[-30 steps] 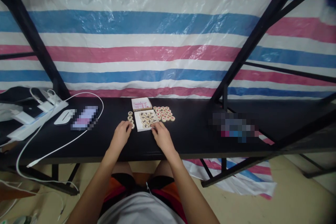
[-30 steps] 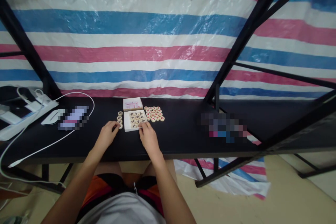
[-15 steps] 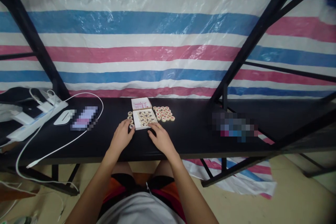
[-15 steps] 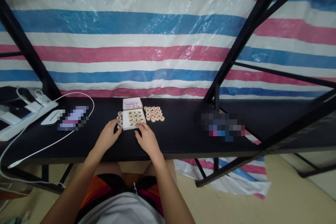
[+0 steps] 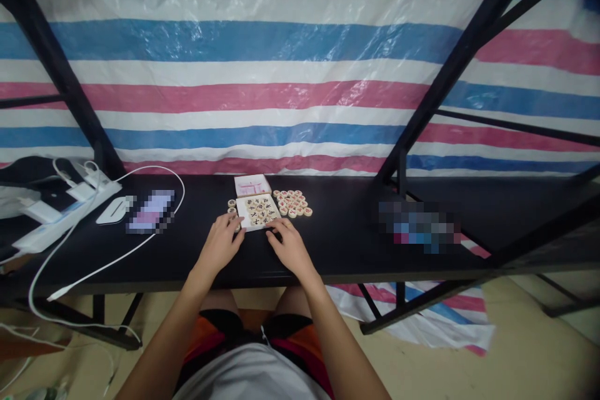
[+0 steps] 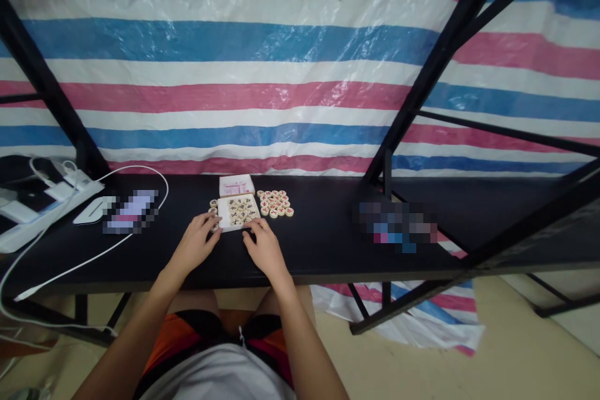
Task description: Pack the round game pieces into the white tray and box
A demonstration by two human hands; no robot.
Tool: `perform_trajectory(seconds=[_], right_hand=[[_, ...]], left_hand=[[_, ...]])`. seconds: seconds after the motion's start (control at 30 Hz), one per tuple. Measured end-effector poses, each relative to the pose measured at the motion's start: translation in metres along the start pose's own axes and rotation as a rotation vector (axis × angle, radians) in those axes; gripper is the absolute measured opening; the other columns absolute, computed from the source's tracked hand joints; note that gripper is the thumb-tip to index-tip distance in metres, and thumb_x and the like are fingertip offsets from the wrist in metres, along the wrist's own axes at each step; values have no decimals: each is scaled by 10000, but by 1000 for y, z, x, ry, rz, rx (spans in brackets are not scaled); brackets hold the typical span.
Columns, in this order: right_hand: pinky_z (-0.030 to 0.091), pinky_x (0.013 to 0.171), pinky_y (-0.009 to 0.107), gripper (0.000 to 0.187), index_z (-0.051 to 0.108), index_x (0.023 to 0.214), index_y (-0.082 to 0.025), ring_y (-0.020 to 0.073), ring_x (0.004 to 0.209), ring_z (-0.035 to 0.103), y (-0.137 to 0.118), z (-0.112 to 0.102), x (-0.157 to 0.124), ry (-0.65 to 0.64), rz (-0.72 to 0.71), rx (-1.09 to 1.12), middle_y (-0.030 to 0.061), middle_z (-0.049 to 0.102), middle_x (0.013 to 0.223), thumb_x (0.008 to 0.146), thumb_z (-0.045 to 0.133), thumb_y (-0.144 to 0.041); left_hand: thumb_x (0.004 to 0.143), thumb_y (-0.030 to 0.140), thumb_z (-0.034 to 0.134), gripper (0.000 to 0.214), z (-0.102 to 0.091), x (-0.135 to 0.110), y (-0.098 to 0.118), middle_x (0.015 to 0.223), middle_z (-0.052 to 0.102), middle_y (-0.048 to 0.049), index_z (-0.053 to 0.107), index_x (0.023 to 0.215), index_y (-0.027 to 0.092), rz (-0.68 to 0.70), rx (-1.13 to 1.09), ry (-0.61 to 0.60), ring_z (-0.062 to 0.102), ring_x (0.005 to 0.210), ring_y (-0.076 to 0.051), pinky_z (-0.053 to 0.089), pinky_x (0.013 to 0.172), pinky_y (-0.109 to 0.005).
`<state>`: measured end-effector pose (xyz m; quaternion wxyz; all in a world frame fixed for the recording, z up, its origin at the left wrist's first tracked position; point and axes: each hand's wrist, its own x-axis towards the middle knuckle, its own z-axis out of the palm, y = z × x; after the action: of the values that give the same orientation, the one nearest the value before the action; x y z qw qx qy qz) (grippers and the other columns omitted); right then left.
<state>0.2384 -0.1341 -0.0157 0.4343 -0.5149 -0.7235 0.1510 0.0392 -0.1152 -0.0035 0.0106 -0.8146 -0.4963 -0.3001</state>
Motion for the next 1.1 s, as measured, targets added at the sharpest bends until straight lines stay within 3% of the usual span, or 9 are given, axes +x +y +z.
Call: perform_trajectory(seconds=[0.1, 0.2, 0.33, 0.47, 0.67, 0.8, 1.0, 1.1], right_hand=[[492, 805, 310, 208, 628, 1003, -205, 148, 806, 606, 0, 0, 1, -2, 7, 16, 60, 573, 1034, 861, 478, -224], [488, 806, 307, 212, 626, 1011, -200, 147, 808, 605, 0, 0, 1, 2, 22, 14, 64, 570, 1061, 861, 477, -225], [491, 797, 307, 231, 628, 1029, -197, 153, 817, 602, 1, 0, 1, 4, 22, 8, 70, 570, 1083, 858, 478, -232], [503, 776, 302, 248, 640, 1025, -195, 151, 808, 609, 3, 1, 2, 25, 33, 21, 79, 570, 1101, 838, 477, -205], [508, 791, 315, 271, 658, 1014, -198, 165, 843, 624, 6, 1, 4, 50, 46, 32, 83, 603, 1117, 817, 474, -167], [510, 791, 312, 264, 663, 1006, -199, 158, 820, 630, 6, 2, 4, 56, 36, 53, 80, 620, 1107, 820, 476, -174], [499, 802, 305, 236, 658, 980, -203, 146, 784, 627, 3, 1, 4, 45, 51, 65, 72, 626, 1085, 826, 480, -190], [494, 806, 303, 229, 654, 975, -200, 143, 773, 626, 1, 0, 4, 43, 55, 66, 71, 626, 1080, 826, 479, -191]], left_hand=[[923, 280, 418, 271, -4, -1, 7, 1105, 600, -89, 621, 1086, 206, 135, 22, -106, 523, 1040, -230, 424, 896, -386], [926, 247, 407, 260, -5, 0, 9, 1035, 621, -78, 629, 1051, 193, 174, 39, -143, 531, 977, -218, 422, 851, -360], [924, 224, 399, 248, -5, 4, 11, 975, 633, -79, 639, 973, 182, 167, 116, -136, 526, 942, -227, 407, 809, -359], [923, 213, 386, 266, -1, 20, 20, 1049, 620, -89, 619, 1048, 185, 169, 115, -130, 526, 1012, -231, 398, 858, -364], [917, 231, 387, 289, 12, 54, 34, 978, 644, -104, 656, 1002, 167, 121, 157, -297, 574, 942, -243, 420, 852, -375], [902, 256, 414, 285, 14, 65, 32, 940, 633, -118, 681, 915, 156, 73, 147, -318, 590, 908, -246, 443, 818, -367], [864, 245, 467, 283, 18, 79, 20, 1070, 596, -135, 642, 1067, 154, 15, 159, -365, 589, 985, -247, 457, 841, -342], [845, 167, 450, 272, 20, 85, 19, 1045, 607, -137, 649, 1029, 139, 4, 140, -425, 616, 943, -233, 468, 817, -320]])
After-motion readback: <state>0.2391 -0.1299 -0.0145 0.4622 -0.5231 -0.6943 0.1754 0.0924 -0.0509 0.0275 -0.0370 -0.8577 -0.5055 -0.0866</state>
